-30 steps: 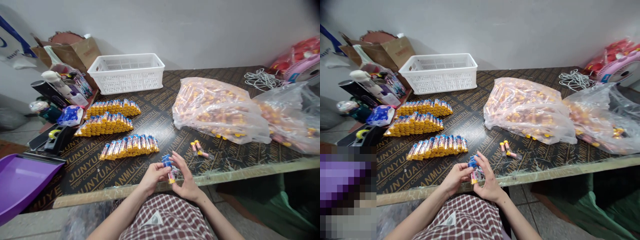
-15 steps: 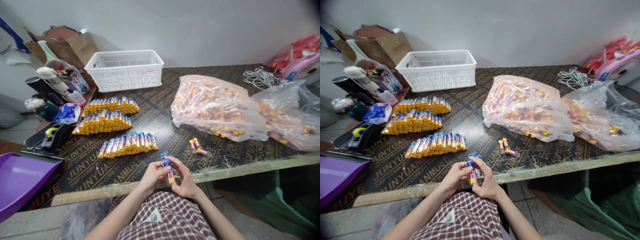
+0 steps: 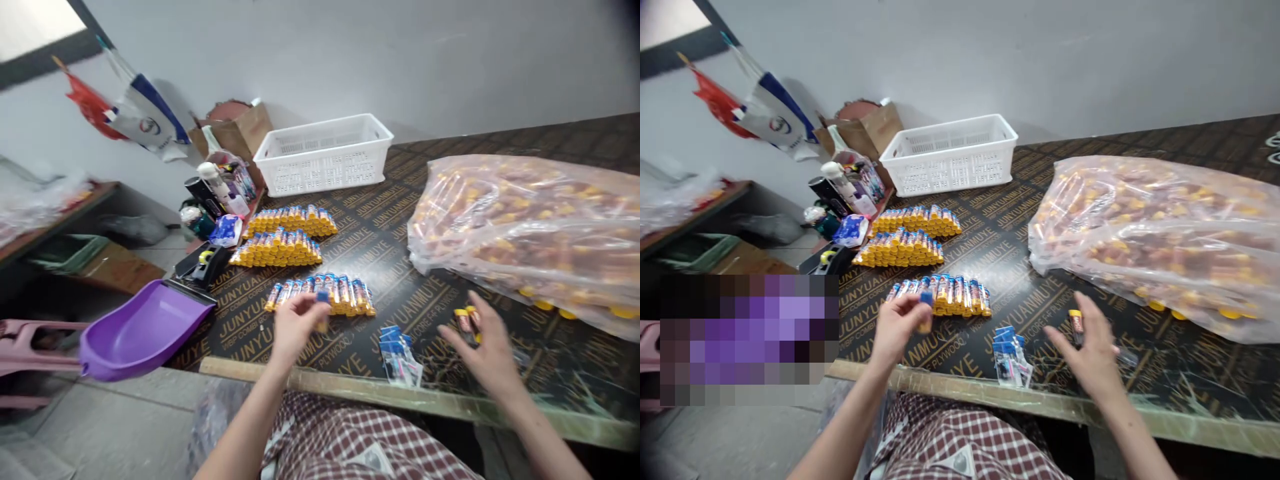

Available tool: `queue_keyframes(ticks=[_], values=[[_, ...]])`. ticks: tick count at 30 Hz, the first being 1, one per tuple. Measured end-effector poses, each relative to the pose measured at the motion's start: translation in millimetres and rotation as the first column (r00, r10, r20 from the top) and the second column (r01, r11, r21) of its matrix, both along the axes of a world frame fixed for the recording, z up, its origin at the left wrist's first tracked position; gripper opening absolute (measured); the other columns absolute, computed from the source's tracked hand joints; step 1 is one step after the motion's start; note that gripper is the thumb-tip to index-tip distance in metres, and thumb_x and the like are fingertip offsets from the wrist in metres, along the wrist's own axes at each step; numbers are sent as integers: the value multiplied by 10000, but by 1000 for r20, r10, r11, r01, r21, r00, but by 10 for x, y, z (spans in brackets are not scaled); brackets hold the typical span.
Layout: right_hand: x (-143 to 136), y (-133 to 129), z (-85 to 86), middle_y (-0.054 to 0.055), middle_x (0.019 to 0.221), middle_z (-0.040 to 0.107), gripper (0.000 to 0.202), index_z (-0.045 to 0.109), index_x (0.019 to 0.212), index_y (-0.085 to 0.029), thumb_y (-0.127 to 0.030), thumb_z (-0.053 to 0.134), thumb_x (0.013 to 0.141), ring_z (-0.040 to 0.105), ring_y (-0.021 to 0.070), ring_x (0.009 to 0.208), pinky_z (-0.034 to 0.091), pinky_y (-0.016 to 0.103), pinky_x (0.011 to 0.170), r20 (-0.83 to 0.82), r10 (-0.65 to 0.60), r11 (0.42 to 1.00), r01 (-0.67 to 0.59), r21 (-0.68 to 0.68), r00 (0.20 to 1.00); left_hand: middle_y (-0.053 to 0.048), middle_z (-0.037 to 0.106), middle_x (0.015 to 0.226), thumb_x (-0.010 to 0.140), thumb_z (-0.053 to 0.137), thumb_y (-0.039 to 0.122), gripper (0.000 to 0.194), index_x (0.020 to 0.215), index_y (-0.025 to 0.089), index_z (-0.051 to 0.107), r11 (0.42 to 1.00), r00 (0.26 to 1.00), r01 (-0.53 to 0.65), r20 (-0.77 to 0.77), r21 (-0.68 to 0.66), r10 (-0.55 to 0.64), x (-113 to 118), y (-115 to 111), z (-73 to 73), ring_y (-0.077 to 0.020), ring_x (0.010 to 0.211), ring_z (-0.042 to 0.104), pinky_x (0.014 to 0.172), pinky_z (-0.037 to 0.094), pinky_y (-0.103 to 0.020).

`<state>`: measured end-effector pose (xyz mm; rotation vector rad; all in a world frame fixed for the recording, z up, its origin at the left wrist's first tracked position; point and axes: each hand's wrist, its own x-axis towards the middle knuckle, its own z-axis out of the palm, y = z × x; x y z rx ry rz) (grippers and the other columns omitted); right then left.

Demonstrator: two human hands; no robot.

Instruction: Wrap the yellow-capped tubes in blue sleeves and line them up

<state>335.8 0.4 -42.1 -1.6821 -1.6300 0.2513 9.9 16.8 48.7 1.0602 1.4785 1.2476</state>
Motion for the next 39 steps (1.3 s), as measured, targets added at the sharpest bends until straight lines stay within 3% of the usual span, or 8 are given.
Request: queue_keyframes(ticks=[3,6,15,25,31,33,35,39], values=[[463,250,-263,251,1166,535,746,530,1249,-140,-650,510,705,478,396,1124,371,507,882,240,-293,944,319,-80,925,-27,656,669,653,675,437,317,765,141,663,952,908,-246,-301,181,292,-677,277,-28,-133,589,563,585,428,-229],[636,313,-472,204,897,619,679,642,1089,-140,-660,516,670,582,345,880,435,445,749,286,-227,930,294,-221,931,-34,644,629,640,655,498,365,721,142,665,952,755,-287,-586,108,294,-1072,461,-264,-158,596,573,600,416,-247],[242,258,-564,94,829,628,536,616,1104,-167,-552,466,762,591,248,776,465,375,743,232,-34,988,68,-140,972,-134,697,840,842,332,572,537,776,192,707,978,396,-201,-917,-47,37,-1041,506,-539,-255,812,622,649,391,-282],[154,190,-345,107,922,629,468,604,1124,-150,-449,538,770,579,241,857,450,389,822,108,-13,984,32,-178,994,-123,685,988,867,318,471,461,994,182,653,955,644,-274,-760,-116,92,-1250,487,-751,-283,966,591,788,432,-336],[186,205,-319,108,965,649,470,598,1138,-137,-453,500,804,589,225,878,451,361,809,67,-14,974,29,-225,998,-120,593,1123,851,444,378,358,1089,150,585,799,619,-287,-534,529,576,-500,145,-419,-242,1061,520,907,391,-345],[188,254,-297,96,886,668,462,604,1132,-131,-438,494,805,596,221,817,452,356,769,50,-24,969,35,-244,998,-85,627,983,817,523,338,241,974,183,620,831,740,-115,-512,544,437,-62,-7,-377,-224,949,559,870,408,-332],[180,309,-249,72,776,670,450,613,1121,-131,-423,507,795,595,215,749,448,347,727,37,-43,964,51,-261,998,-67,640,879,803,554,309,145,865,213,643,905,826,234,-564,354,7,348,-109,-455,-202,840,577,789,431,-300],[144,328,-75,47,759,652,464,592,1150,-149,-416,545,774,583,196,697,438,326,687,10,-80,963,80,-258,997,-55,621,803,699,680,300,143,810,213,659,835,685,551,-581,16,-441,852,-125,-810,-200,766,561,698,408,-287]])
